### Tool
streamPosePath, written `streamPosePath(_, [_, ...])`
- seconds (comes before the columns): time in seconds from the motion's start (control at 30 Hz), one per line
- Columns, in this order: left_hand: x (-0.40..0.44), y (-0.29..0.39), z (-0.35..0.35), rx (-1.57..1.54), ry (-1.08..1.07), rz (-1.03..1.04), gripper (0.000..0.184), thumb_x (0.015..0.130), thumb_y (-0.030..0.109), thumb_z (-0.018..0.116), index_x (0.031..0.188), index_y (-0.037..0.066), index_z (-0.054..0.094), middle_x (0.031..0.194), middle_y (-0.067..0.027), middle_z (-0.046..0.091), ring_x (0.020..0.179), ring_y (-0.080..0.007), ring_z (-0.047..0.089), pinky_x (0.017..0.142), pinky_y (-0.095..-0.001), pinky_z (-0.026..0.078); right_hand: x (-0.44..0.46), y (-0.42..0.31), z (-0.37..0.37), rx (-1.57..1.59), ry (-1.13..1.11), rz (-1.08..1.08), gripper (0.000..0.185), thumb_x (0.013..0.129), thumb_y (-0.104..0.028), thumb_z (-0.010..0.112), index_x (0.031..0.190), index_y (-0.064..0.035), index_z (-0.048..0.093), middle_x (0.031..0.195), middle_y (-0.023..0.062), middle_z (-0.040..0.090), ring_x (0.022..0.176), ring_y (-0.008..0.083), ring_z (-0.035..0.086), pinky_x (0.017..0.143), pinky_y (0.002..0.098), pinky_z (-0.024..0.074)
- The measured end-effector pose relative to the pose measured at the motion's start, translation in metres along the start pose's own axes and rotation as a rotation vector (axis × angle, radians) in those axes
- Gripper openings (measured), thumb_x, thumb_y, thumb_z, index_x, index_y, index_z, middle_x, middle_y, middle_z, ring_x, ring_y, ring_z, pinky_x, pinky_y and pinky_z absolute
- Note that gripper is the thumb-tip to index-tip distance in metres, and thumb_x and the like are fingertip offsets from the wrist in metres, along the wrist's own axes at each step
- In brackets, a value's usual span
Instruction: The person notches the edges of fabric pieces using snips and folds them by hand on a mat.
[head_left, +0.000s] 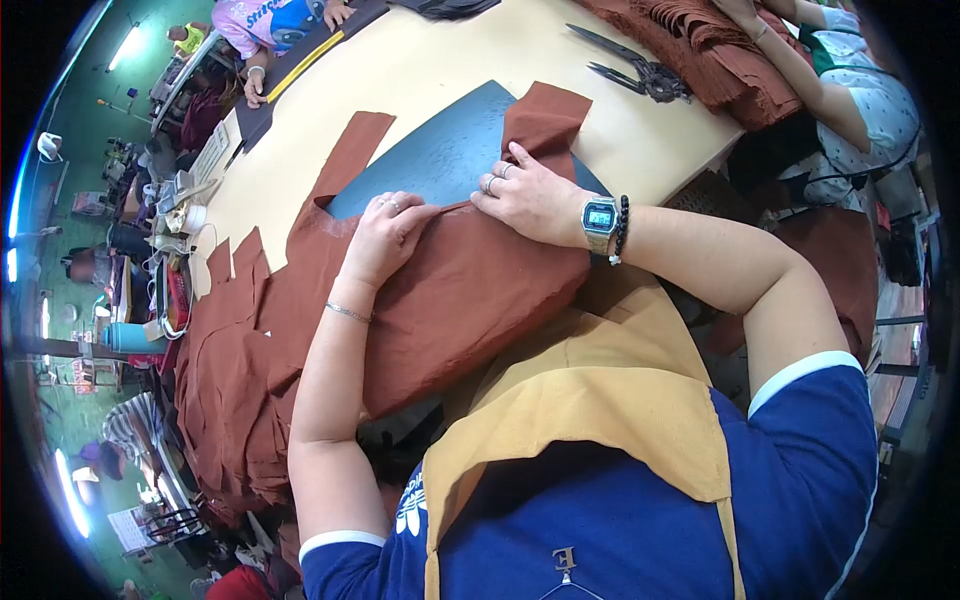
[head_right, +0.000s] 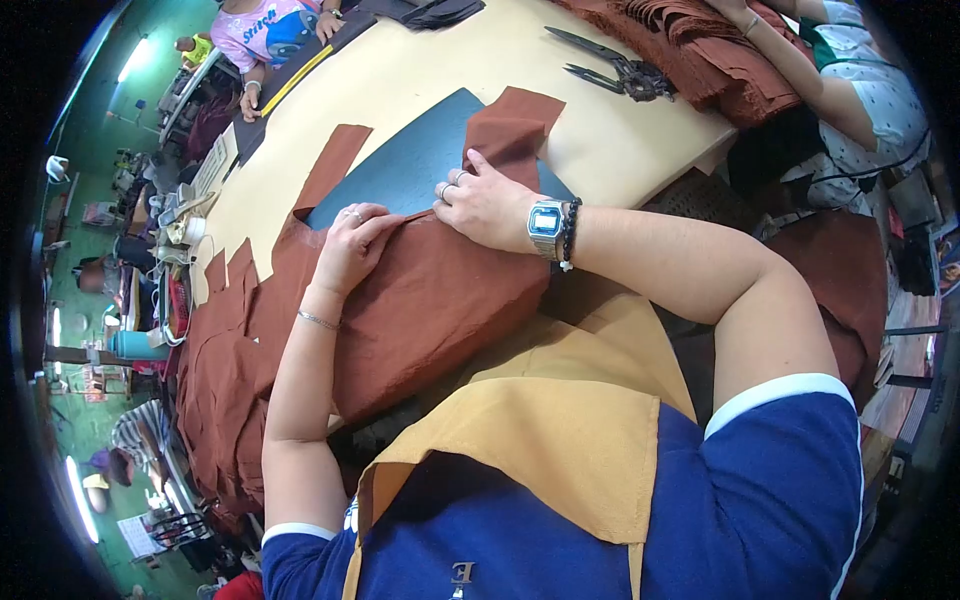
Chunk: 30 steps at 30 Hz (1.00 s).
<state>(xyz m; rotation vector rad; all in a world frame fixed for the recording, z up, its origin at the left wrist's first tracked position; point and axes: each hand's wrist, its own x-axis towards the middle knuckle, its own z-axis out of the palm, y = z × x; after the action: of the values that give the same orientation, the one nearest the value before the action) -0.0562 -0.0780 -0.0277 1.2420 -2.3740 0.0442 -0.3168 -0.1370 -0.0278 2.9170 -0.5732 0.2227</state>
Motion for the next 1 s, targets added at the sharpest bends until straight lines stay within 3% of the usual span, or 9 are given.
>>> streamPosePath(0.13, [-0.008,-0.004,-0.002,0.039,0.008,-0.004,0.017,0.084,0.006,0.063,0.097,0.013,0.071,0.096,-0.0045,0.065,0.091,-0.0253,0.062,0.082,-0.0379,0.048,-0.001,-0.008,0.001,0.044,0.027,0.052,0.033,0.095,-0.016,0.046,0.125,-0.0111,0.058,0.121,0.0149,0.059,0.121,0.0293,0.054,0.106,0.0618,0.0353])
streamPosePath(0.23, [-0.005,0.002,-0.007,0.069,0.024,-0.021,0.016,0.084,0.010,0.067,0.099,0.013,0.071,0.099,-0.0041,0.066,0.092,-0.0249,0.062,0.083,-0.0380,0.048,-0.002,-0.006,-0.003,0.040,0.057,0.067,0.037,0.094,-0.017,0.052,0.131,-0.0148,0.054,0.114,0.0108,0.059,0.112,0.0255,0.057,0.104,0.0608,0.0364])
streamPosePath(0.33, [0.002,0.017,-0.042,0.148,0.162,-0.089,0.024,0.079,0.011,0.074,0.103,0.014,0.070,0.105,-0.0050,0.067,0.097,-0.0242,0.063,0.084,-0.0388,0.048,-0.011,0.010,-0.035,0.256,0.196,0.244,0.032,0.095,-0.023,0.055,0.126,-0.0158,0.059,0.122,0.0142,0.059,0.113,0.0310,0.059,0.102,0.0608,0.0387])
streamPosePath(0.37, [0.005,0.013,-0.063,0.090,0.264,-0.067,0.029,0.083,0.012,0.070,0.112,0.011,0.068,0.112,-0.0096,0.067,0.091,-0.0259,0.062,0.084,-0.0381,0.047,-0.015,0.024,-0.066,0.516,0.269,0.326,0.033,0.094,-0.028,0.060,0.125,-0.0150,0.059,0.123,0.0148,0.060,0.107,0.0298,0.062,0.100,0.0508,0.0438])
streamPosePath(0.4, [0.006,0.010,-0.090,0.061,0.364,-0.051,0.030,0.083,0.012,0.070,0.113,0.011,0.068,0.112,-0.0098,0.067,0.092,-0.0261,0.061,0.085,-0.0384,0.046,-0.022,0.028,-0.101,0.791,0.366,0.489,0.029,0.093,-0.023,0.062,0.120,-0.0127,0.061,0.121,0.0153,0.061,0.103,0.0297,0.062,0.098,0.0408,0.0456])
streamPosePath(0.43, [0.006,0.013,-0.122,0.063,0.445,-0.028,0.030,0.084,0.013,0.070,0.113,0.011,0.068,0.113,-0.0100,0.066,0.093,-0.0262,0.061,0.086,-0.0387,0.046,-0.027,0.044,-0.121,0.789,0.741,0.238,0.022,0.095,-0.015,0.059,0.116,-0.0084,0.062,0.116,0.0125,0.063,0.100,0.0269,0.062,0.092,0.0363,0.0487])
streamPosePath(0.53, [0.003,0.047,-0.217,0.149,0.533,0.126,0.031,0.084,0.015,0.069,0.115,0.010,0.066,0.115,-0.0105,0.064,0.095,-0.0268,0.059,0.087,-0.0397,0.045,-0.067,0.043,-0.215,0.639,0.941,-0.063,0.022,0.095,-0.015,0.059,0.116,-0.0084,0.062,0.116,0.0120,0.063,0.100,0.0265,0.062,0.093,0.0371,0.0472])
streamPosePath(0.7, [0.014,0.119,-0.282,0.270,0.227,0.325,0.033,0.086,0.018,0.067,0.118,0.010,0.064,0.119,-0.0114,0.062,0.100,-0.0276,0.057,0.090,-0.0412,0.043,-0.086,-0.022,-0.312,0.360,0.586,-0.509,0.022,0.094,-0.014,0.059,0.115,-0.0082,0.062,0.116,0.0113,0.063,0.102,0.0259,0.061,0.095,0.0384,0.0448])
streamPosePath(1.0, [0.029,0.161,-0.289,0.332,0.041,0.259,0.038,0.088,0.024,0.064,0.123,0.009,0.060,0.125,-0.0130,0.056,0.108,-0.0292,0.052,0.096,-0.0441,0.039,-0.096,-0.048,-0.341,0.247,0.374,-0.564,0.022,0.094,-0.013,0.058,0.114,-0.0080,0.062,0.117,0.0100,0.062,0.104,0.0247,0.058,0.098,0.0407,0.0403])
